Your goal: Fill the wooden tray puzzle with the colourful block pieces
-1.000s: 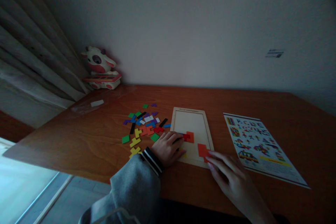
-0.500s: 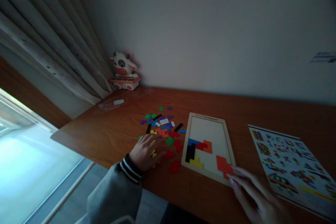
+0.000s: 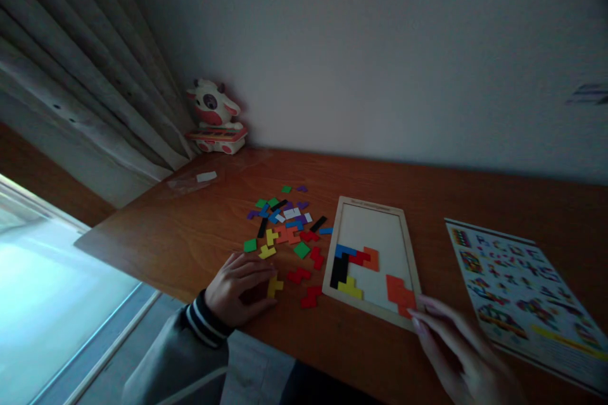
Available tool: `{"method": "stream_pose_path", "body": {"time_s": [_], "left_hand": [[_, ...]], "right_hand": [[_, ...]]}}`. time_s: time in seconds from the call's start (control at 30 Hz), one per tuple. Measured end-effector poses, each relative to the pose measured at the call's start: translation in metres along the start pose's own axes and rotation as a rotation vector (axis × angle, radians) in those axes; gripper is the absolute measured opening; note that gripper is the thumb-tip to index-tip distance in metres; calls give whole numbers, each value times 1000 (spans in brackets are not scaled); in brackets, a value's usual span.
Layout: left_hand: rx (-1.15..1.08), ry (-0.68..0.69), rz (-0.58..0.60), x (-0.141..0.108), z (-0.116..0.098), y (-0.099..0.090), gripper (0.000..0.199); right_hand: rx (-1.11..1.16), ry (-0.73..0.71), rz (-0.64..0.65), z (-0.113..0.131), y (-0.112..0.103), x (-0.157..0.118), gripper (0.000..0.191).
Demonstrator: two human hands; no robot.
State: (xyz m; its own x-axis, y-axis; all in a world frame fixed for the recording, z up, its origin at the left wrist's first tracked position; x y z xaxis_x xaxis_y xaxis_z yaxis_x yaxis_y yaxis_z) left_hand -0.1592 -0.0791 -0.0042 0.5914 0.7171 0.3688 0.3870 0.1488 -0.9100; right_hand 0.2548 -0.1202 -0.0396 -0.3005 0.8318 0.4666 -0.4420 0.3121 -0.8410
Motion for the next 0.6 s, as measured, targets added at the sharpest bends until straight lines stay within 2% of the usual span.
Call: {"method": "stream_pose_path", "body": {"time_s": [0.1, 0.23, 0.4, 0.6], "left_hand": [[-1, 39, -22, -1, 3, 0, 30], [4, 63, -30, 2, 4, 1, 29], [33, -44, -37, 7, 2, 7, 41], [-49, -52, -32, 16, -3, 14, 28]], "right_hand": [[13, 16, 8, 1, -1, 0, 31], [23, 23, -5, 4, -2, 2, 29], [20, 32, -29, 7, -4, 4, 28], [27, 41, -33, 8, -6, 6, 31]]}}
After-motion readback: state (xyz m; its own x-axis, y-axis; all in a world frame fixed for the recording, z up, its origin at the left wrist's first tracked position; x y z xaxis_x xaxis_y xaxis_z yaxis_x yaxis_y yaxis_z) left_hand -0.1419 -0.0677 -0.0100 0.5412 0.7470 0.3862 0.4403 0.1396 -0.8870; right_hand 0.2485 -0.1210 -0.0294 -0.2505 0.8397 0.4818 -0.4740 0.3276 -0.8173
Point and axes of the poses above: each hand's wrist, its own x-axis towards the middle knuckle, its own y-axis out of the palm, z = x × y, the point moved 1 cm from there along x, towards the middle knuckle, and after that the axes turned 7 degrees about z, right-handed, at the moved point
